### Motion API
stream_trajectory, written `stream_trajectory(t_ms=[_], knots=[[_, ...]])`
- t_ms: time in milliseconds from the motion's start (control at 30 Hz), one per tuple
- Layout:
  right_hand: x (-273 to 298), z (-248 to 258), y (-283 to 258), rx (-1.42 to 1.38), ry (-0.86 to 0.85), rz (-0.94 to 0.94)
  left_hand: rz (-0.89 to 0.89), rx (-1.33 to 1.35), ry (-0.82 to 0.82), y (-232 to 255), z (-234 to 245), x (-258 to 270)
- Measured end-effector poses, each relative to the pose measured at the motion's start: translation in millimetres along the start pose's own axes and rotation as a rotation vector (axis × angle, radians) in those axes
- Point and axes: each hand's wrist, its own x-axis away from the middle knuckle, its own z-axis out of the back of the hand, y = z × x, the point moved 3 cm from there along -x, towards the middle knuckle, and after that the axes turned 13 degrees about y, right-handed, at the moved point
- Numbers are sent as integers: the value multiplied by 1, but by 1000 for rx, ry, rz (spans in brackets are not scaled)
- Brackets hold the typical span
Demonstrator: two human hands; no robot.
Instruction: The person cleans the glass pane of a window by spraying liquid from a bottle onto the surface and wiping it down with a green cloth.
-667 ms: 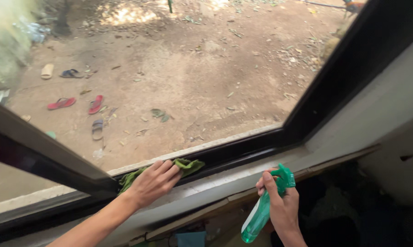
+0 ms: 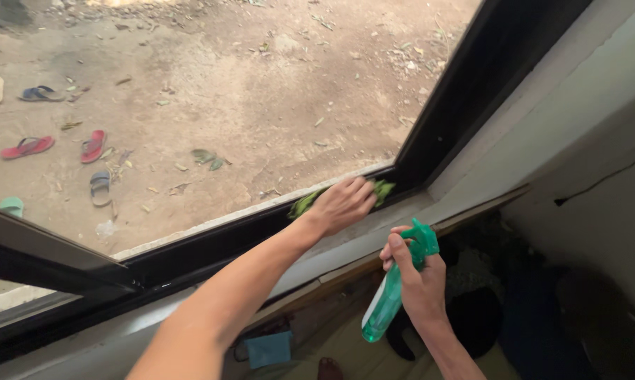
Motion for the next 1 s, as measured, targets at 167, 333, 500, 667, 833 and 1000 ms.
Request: stream_trajectory(t_ms=[167, 333, 500, 667, 833, 1000], knots=[[2, -2, 6, 14, -21, -39, -44, -56, 30, -15, 71, 77], [5, -13, 21, -63, -85, -15, -76, -121, -202, -28, 141, 152], [-6, -12, 20, -11, -71, -22, -163, -146, -243, -29, 104, 144], [-15, 7, 21, 30, 21, -131, -117, -67, -1, -12, 28, 64], [-27, 36, 24, 135, 171, -180, -14, 90, 128, 9, -46, -40], [-39, 53, 22, 185, 211, -172, 45, 68, 194, 16, -64, -66]])
